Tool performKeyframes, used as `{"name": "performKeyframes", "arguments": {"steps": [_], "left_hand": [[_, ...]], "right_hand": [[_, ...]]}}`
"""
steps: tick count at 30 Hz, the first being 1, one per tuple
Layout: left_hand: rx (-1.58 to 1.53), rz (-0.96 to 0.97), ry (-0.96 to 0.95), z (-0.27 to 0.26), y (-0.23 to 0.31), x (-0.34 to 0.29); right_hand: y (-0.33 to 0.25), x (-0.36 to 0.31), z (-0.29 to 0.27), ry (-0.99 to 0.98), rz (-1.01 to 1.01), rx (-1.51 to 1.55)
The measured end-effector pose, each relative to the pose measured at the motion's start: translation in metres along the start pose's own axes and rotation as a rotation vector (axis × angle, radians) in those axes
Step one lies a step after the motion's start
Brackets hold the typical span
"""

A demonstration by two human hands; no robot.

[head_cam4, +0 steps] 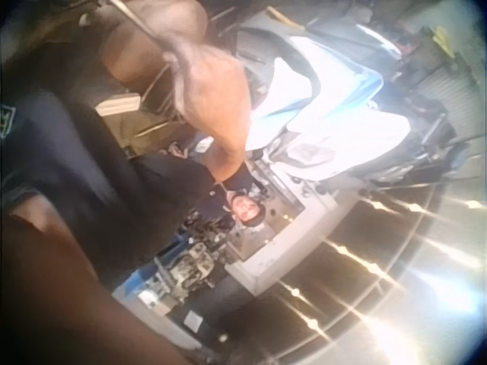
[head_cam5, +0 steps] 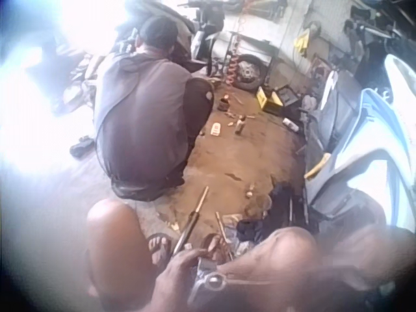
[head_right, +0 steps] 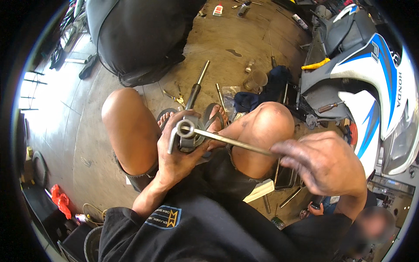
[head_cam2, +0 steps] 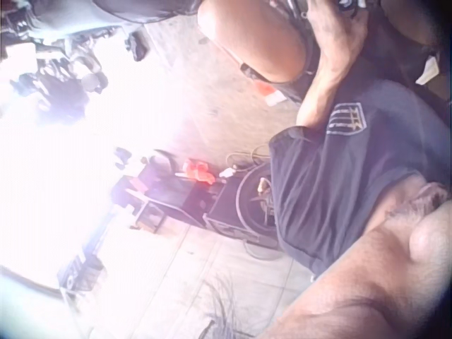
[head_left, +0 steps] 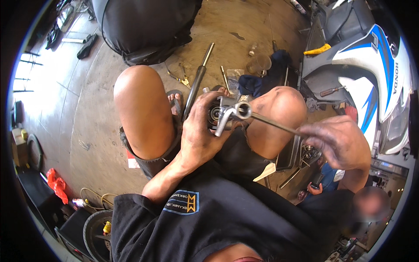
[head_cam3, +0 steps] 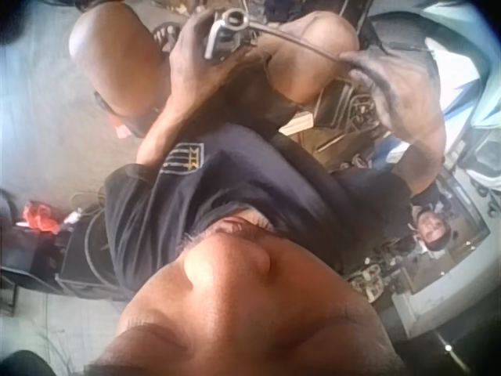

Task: The person disassembles a motorcycle shock absorber by removing the spring and internal components using various metal tools and a clamp.

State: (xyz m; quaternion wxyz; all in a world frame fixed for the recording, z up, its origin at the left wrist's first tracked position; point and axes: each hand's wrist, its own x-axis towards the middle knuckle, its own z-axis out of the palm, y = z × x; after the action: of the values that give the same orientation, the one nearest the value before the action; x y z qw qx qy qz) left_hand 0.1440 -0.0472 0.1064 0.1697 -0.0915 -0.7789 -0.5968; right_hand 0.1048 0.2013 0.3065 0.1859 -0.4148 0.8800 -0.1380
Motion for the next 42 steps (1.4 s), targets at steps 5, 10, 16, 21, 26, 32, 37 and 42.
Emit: {"name": "performKeyframes", "arguments": {"steps": [5,10,16,21,26,32,37,42], "left_hand": [[0.020,-0.046,-0.002,0.002,-0.004,-0.002],[0.009,-0.082,-0.005,-0.002,-0.003,-0.002],[-0.149,-0.070,-0.124,-0.013,-0.007,-0.003],[-0.051,-0.041,-0.235,-0.027,0.014,-0.002],[-0.009,-0.067,-0.176,-0.030,0.015,-0.001],[-0.083,-0.148,-0.246,-0.033,0.015,0.012],[-0.161,-0.075,-0.266,-0.033,0.010,0.005],[-0.105,-0.029,-0.053,-0.014,0.007,-0.010]], "right_hand": [[0.000,0.002,0.018,-0.163,0.015,0.486],[-0.006,0.011,0.035,-0.300,0.050,0.877],[-0.029,0.004,0.076,-0.131,0.176,1.250],[-0.029,0.002,0.124,0.254,-0.207,1.118],[-0.023,0.017,0.104,0.384,-0.427,0.398],[-0.001,0.035,0.103,0.397,-0.568,0.420],[-0.038,0.054,0.071,0.385,-0.744,-0.135],[-0.066,0.074,0.077,0.273,-0.807,-0.184]]}}
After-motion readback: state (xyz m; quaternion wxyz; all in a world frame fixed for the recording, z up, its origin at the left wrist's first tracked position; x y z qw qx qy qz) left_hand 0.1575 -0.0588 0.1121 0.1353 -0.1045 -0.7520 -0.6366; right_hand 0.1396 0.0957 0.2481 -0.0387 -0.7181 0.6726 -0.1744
